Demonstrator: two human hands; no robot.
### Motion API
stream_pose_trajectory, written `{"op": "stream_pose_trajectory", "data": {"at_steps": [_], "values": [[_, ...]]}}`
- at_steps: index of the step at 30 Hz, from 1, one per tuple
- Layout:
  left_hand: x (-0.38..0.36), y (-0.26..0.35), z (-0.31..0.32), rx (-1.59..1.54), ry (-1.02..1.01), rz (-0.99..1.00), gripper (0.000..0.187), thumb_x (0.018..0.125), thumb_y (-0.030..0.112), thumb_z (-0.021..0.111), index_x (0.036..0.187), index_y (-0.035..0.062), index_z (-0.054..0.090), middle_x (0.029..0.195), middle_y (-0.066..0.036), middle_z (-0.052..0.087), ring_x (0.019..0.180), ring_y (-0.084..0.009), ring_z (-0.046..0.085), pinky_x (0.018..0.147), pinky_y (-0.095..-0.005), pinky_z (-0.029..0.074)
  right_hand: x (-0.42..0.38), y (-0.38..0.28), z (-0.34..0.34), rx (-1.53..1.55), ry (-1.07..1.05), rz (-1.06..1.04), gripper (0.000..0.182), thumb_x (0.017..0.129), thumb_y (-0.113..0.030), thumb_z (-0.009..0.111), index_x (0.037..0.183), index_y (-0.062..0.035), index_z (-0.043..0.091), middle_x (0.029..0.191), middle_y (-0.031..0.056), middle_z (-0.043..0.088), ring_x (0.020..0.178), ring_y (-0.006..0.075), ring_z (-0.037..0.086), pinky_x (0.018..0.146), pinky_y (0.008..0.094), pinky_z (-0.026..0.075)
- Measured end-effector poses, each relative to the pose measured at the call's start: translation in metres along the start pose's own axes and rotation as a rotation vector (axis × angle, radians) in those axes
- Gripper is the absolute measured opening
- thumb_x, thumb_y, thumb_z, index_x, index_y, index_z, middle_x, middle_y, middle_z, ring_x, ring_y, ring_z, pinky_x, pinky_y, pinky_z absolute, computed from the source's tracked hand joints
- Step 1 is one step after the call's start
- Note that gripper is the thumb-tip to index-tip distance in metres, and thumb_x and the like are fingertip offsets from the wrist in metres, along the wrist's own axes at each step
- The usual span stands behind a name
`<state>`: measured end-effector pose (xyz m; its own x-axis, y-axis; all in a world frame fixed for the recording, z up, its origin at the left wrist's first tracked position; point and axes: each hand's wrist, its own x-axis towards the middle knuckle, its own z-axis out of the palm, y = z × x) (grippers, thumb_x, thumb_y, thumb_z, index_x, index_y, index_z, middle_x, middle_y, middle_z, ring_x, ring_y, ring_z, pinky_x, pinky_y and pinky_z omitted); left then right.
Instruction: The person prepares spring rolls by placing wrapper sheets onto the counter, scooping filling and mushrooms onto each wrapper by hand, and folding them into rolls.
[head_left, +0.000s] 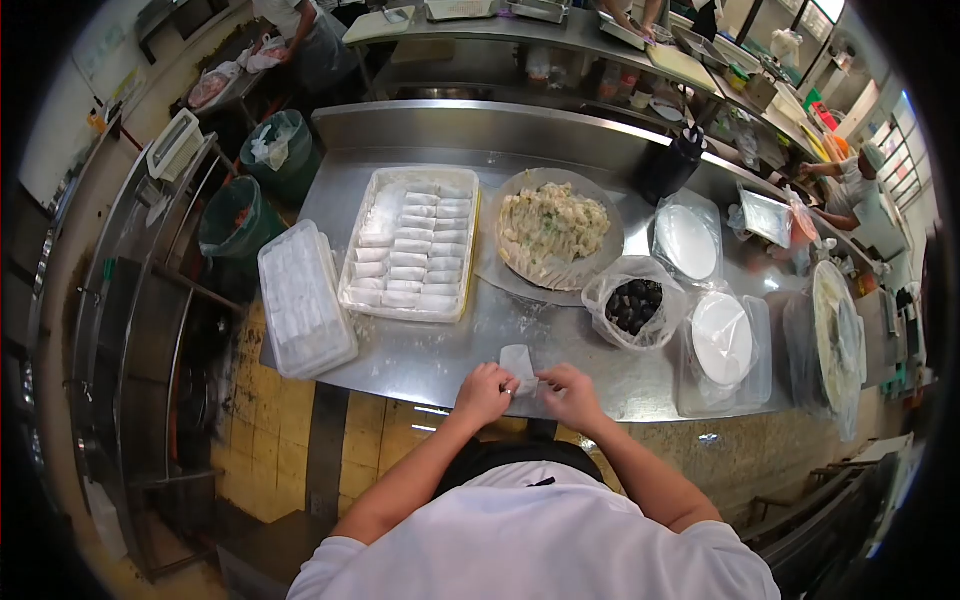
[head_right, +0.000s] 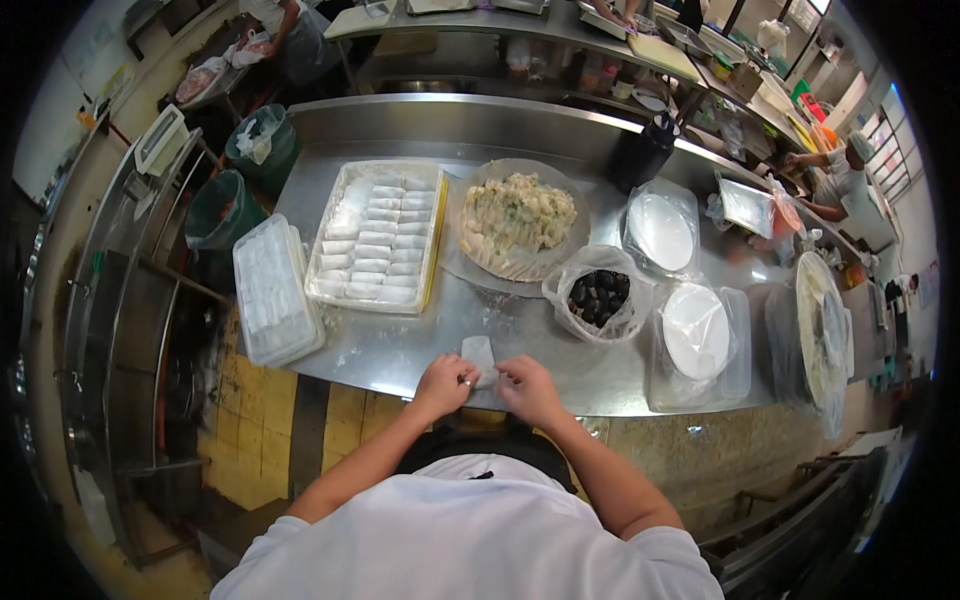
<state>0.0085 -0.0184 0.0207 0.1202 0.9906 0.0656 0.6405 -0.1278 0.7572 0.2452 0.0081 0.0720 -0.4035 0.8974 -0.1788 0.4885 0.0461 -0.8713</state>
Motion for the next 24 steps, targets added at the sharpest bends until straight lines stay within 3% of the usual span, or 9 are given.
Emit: {"op": "stream_pose_trajectory", "data": {"at_steps": [2,3,8,11,14,18,24], "values": [[0.003,0.002,0.000,0.016,-0.013,-0.031,0.014,0.095,0.021,0.072,0.092,0.0086,0.079,0.097,-0.016,0.071,0.099,-0.0404,0.066,0.089,-0.0535,0.055,-0.003,-0.008,0.011,-0.447,0.017,-0.446,0.046,0.084,-0.011,0.083,0.129,-0.0066,0.074,0.126,0.0115,0.074,0.115,0.0324,0.068,0.101,0.0459,0.057],[0.004,0.002,0.001,0.019,-0.016,-0.047,0.015,0.095,0.021,0.072,0.092,0.0084,0.079,0.096,-0.016,0.071,0.099,-0.0407,0.067,0.089,-0.0535,0.055,-0.001,-0.008,0.016,-0.558,-0.002,-0.515,0.051,0.081,-0.014,0.084,0.130,-0.0058,0.072,0.124,0.0110,0.072,0.114,0.0340,0.067,0.101,0.0448,0.056],[0.012,0.004,-0.005,0.053,-0.113,-0.142,0.015,0.091,0.018,0.075,0.100,0.0082,0.079,0.104,-0.016,0.072,0.104,-0.0403,0.067,0.093,-0.0523,0.055,0.009,0.011,0.026,-0.820,-0.041,-0.563,0.035,0.091,-0.020,0.072,0.123,-0.0049,0.071,0.118,0.0085,0.068,0.112,0.0295,0.063,0.095,0.0434,0.055],[0.004,0.010,-0.021,0.019,0.030,0.161,0.027,0.086,0.015,0.080,0.112,0.0082,0.076,0.116,-0.014,0.070,0.108,-0.0385,0.066,0.097,-0.0502,0.055,0.013,0.016,0.026,-0.839,-0.065,-0.562,0.032,0.092,-0.020,0.069,0.121,-0.0051,0.071,0.116,0.0093,0.066,0.111,0.0297,0.062,0.096,0.0431,0.054],[-0.005,0.003,-0.025,0.074,-0.065,0.281,0.039,0.083,0.013,0.083,0.120,0.0076,0.073,0.124,-0.012,0.067,0.112,-0.0368,0.065,0.098,-0.0480,0.055,0.015,0.010,0.025,-0.823,-0.044,-0.562,0.030,0.092,-0.019,0.069,0.119,-0.0048,0.070,0.115,0.0106,0.066,0.111,0.0302,0.062,0.096,0.0435,0.054],[-0.004,-0.011,-0.015,0.099,0.023,0.323,0.036,0.083,0.012,0.084,0.117,0.0075,0.075,0.111,-0.013,0.072,0.107,-0.0368,0.068,0.095,-0.0458,0.056,0.015,-0.002,0.021,-0.731,-0.053,-0.500,0.039,0.088,-0.016,0.076,0.124,-0.0037,0.069,0.115,0.0150,0.067,0.110,0.0358,0.063,0.098,0.0459,0.054],[0.002,-0.016,-0.011,0.096,0.035,0.249,0.028,0.088,0.013,0.078,0.115,0.0074,0.075,0.106,-0.013,0.074,0.104,-0.0374,0.068,0.092,-0.0475,0.055,0.026,0.021,0.028,-0.655,-0.003,-0.484,0.025,0.090,-0.015,0.072,0.113,-0.0044,0.069,0.106,0.0163,0.065,0.106,0.0367,0.065,0.094,0.0471,0.055]]}}
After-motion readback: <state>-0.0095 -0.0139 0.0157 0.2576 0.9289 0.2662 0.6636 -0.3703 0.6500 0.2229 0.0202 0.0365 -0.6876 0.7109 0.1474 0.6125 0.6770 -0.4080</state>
